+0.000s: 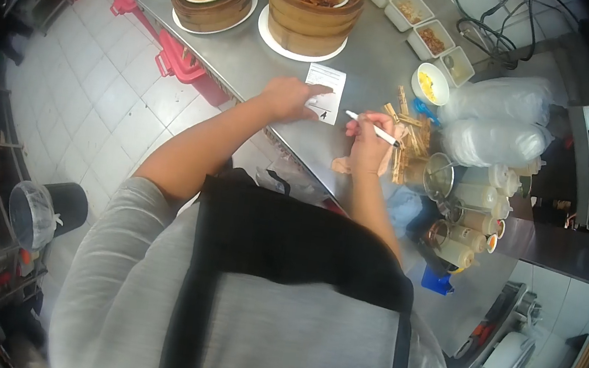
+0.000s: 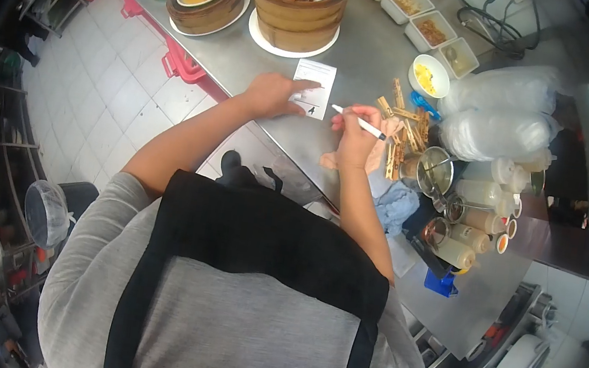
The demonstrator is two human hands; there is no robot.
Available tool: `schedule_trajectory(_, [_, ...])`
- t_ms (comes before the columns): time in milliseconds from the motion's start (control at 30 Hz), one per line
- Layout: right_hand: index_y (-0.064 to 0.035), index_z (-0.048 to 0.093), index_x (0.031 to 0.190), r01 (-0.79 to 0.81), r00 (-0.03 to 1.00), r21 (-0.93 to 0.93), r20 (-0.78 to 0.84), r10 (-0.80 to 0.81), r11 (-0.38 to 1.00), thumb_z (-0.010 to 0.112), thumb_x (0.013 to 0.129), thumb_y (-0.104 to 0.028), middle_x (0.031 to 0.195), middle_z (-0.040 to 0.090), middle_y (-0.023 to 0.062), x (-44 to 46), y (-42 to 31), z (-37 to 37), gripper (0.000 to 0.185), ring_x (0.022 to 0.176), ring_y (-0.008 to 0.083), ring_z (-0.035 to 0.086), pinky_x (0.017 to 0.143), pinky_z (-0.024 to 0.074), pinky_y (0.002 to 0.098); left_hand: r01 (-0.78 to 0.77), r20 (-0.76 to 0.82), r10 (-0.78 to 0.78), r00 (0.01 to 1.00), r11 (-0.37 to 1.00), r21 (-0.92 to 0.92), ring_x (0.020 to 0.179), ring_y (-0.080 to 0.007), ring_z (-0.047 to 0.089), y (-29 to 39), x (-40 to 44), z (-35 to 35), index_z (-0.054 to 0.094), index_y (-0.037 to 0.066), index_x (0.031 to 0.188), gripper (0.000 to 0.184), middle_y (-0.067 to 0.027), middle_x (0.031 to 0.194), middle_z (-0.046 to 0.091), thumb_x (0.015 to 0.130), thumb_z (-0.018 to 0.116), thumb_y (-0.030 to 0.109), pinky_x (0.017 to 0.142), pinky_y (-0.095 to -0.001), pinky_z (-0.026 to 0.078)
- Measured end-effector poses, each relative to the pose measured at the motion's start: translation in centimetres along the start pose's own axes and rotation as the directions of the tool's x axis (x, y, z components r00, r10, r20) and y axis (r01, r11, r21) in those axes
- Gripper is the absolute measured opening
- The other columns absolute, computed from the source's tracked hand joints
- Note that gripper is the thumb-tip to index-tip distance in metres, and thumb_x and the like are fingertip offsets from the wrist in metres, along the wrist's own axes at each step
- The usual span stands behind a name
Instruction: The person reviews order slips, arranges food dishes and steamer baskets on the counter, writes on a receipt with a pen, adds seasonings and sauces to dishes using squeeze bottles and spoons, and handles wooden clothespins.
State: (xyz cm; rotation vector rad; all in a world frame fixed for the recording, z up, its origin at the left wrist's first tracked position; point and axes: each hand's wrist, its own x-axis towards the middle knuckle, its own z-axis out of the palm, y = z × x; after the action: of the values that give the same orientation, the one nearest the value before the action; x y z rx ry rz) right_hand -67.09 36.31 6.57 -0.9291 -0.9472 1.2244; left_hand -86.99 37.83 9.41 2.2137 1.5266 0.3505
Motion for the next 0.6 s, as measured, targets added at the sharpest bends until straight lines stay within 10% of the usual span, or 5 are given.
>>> schedule_trajectory(133, [-0.0022,0.049,0.089,-0.024,0.992,0.238,0.126,-0.006,0.971,0.055,0.080,0.004,0.090,0.053,0.0119,-0.6,-5.1,0.5,0.013,0.064,0.0195,0.060,0.053,0.0502,0.0295,-0.197,-0.225,0.122,0.967,0.917,-0.347,0.084,-0.0330,0.063,2.2,-0.3,-1.8,0.030,0.027,0.137,0.086,-0.0135,0.088,0.066,0.066,0.078,0.031,0.068,-0.0402,0.049])
schedule_trajectory(333, [-0.0012,0.050,0.087,0.024,0.963,0.030,0.266,-0.031,0.999,0.059,0.080,0.000,0.082,0.058,0.0097,-2.6,-11.5,1.6,0.011,0.061,0.0147,0.059,0.052,0.0469,0.0250,-0.237,-0.122,0.207,0.971,0.748,-0.620,0.061,-0.0139,0.043,7.4,-2.4,-5.9,0.027,0.022,0.140,0.099,-0.0037,0.069,0.057,0.059,0.084,0.014,0.065,-0.0252,0.042])
schedule_trajectory(500, [-0.0015,0.054,0.089,0.041,0.955,-0.242,0.295,0.033,0.969,0.065,0.078,-0.003,0.085,0.058,0.0075,-4.3,-11.6,0.9,0.016,0.067,0.0125,0.059,0.056,0.0466,0.0223,-0.268,-0.057,0.284,0.957,0.797,-0.542,0.067,-0.0204,0.057,8.8,-3.0,-4.6,0.030,0.022,0.137,0.094,-0.0062,0.077,0.062,0.060,0.084,0.019,0.066,-0.0314,0.046])
schedule_trajectory(600, [-0.0014,0.057,0.092,0.571,0.758,-0.494,0.624,-0.190,0.656,0.068,0.075,-0.002,0.093,0.057,0.0071,-5.4,-10.4,-1.3,0.020,0.079,0.0118,0.058,0.064,0.0470,0.0209,-0.302,-0.039,0.331,0.943,0.798,-0.521,0.077,-0.0306,0.063,8.7,-4.2,-0.9,0.033,0.022,0.134,0.086,-0.0110,0.083,0.064,0.063,0.081,0.024,0.069,-0.0359,0.047])
